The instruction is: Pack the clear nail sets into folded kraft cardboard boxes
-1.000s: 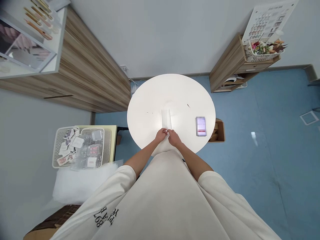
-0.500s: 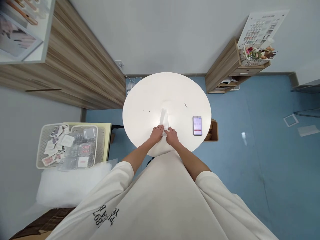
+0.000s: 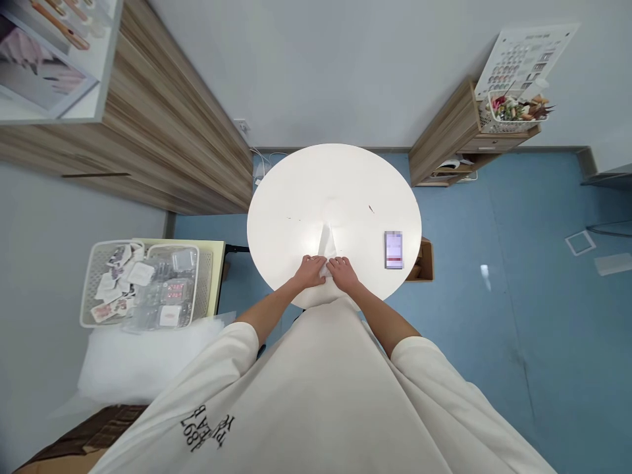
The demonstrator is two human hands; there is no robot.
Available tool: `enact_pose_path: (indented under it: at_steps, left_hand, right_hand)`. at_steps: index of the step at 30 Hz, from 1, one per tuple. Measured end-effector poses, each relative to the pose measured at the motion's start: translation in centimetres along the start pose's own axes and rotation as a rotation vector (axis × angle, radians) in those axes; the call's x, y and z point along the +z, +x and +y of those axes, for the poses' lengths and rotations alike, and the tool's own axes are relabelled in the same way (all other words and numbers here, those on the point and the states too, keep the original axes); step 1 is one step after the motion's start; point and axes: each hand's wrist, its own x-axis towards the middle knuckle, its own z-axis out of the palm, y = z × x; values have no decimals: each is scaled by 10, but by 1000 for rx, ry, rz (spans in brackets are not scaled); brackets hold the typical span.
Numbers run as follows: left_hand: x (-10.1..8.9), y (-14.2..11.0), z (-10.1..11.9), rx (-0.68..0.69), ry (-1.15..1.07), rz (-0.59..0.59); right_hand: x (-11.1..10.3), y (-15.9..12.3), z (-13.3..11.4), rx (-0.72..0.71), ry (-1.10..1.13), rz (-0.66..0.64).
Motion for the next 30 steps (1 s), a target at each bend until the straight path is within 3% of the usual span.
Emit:
enact_pose_path:
  at_steps: [5,9,16,19,23,27,30]
  left_hand:
    - [3,-7,-1,-135,-133,-13]
    - [-2,-2,-4,-272,-290,14]
    - [2,7,-2,-414,-562,204]
    - [8,8,0,-382,-491,241]
    - [12,9,0,-321,-336,169]
    - [15,11,-3,-304,-199,107]
    - [19,13,-6,-290,-121,124]
  right_hand:
    - [-11,5,4,11,88,-32]
    - [-30,21,14,38,136,-141]
    - [-50,58,25,213,171,-204]
    - [-46,71,27,297,207,-186]
    - [-35,78,26,372,230,-95]
    - [-23,71,23,393,233,15]
    - [-14,59,21,346,199,95]
